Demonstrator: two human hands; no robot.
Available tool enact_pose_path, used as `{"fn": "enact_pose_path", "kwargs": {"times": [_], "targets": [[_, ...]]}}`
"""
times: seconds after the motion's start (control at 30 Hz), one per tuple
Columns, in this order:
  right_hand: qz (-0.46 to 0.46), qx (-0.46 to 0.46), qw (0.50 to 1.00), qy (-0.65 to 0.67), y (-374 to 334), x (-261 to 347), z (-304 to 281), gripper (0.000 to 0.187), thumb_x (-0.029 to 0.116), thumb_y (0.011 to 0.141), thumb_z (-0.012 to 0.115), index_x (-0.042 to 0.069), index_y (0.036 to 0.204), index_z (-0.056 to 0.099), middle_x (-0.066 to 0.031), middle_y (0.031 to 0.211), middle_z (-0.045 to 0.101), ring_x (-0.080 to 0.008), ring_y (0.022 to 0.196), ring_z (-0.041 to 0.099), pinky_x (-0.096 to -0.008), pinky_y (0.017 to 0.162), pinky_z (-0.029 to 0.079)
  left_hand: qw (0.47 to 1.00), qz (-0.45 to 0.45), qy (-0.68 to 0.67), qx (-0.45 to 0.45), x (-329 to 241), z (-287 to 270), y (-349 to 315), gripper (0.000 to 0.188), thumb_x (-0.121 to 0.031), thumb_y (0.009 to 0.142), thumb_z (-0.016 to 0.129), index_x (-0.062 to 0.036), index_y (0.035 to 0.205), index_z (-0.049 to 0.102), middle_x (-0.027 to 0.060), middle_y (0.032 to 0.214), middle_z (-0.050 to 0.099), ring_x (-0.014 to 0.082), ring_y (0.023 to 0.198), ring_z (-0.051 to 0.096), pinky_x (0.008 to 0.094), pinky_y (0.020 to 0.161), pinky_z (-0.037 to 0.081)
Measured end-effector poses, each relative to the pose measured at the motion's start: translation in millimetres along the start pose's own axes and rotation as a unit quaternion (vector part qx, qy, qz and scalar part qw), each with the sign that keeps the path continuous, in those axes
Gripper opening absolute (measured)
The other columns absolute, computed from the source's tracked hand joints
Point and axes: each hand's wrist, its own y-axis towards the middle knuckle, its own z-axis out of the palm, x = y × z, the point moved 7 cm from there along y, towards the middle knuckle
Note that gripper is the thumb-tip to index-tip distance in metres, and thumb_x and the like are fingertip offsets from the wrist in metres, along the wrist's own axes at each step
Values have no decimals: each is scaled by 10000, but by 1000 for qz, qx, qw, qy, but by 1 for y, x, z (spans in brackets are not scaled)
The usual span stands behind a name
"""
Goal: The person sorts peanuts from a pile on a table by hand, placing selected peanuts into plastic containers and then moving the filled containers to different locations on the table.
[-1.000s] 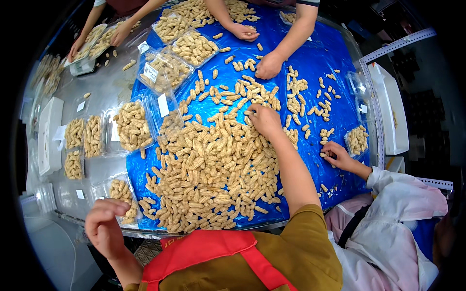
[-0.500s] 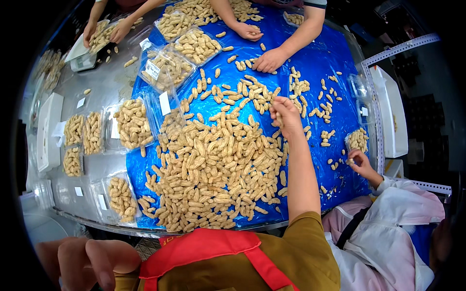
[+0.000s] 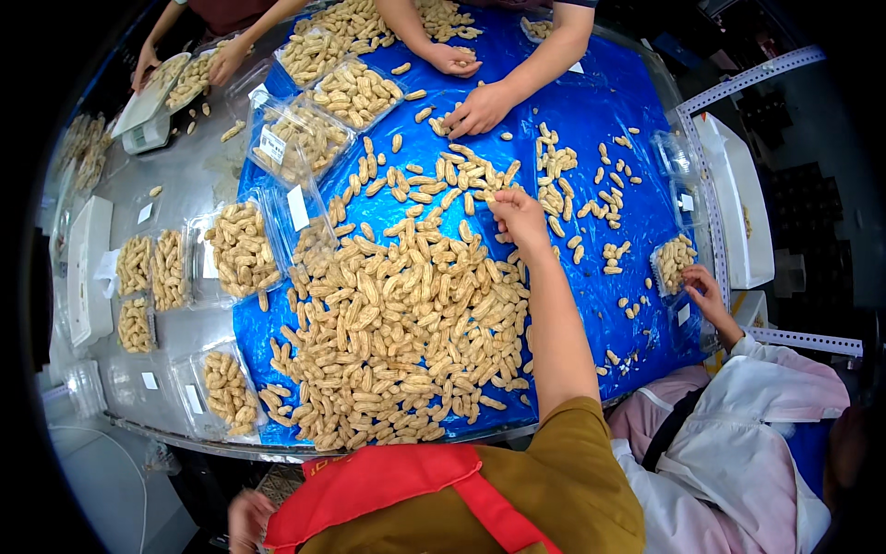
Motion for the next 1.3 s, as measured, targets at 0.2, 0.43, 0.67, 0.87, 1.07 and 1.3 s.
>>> {"fn": "enact_pose_path", "kwargs": {"times": [0.2,0.43,0.67,0.87,1.07,1.3], "targets": [[33,177,892,414,-33,34,35,203,256,921,534,62,980,540,-40,766,560,-78,574,487,-195,390,325,934,-119,321,-100,80,18,-13,319,-319,886,543,-4,910,585,150,750,621,287,760,645,416,636,578],[-67,145,983,-92,-31,72,71,157,164,831,665,79,962,674,-41,702,628,-122,540,563,-273,438,423,871,83,480,-62,13,99,33,299,-302,876,547,-9,903,598,154,766,630,297,764,645,423,656,568],[-204,9,905,-374,1,55,81,192,143,812,604,133,976,702,-90,869,696,-246,762,656,-378,699,513,814,98,572,-27,20,117,51,279,-285,866,550,-14,896,611,158,782,638,307,768,646,430,676,558],[-112,9,939,-325,-4,51,52,171,173,808,651,92,951,697,-80,842,683,-180,741,642,-321,676,502,780,84,620,-14,32,119,59,262,-270,857,553,-19,891,622,162,796,646,315,771,646,436,693,550],[-186,45,863,-467,-6,51,96,270,256,858,636,163,1111,660,-109,934,688,-247,806,662,-395,705,532,741,79,667,6,33,124,62,247,-255,849,556,-23,885,633,166,810,653,324,775,646,442,711,541],[-62,114,969,-209,-4,42,81,317,249,857,658,97,1135,648,-98,954,684,-204,750,657,-377,679,528,707,85,702,24,26,129,64,230,-237,839,560,-28,878,646,170,826,662,333,778,647,449,731,531]]}}
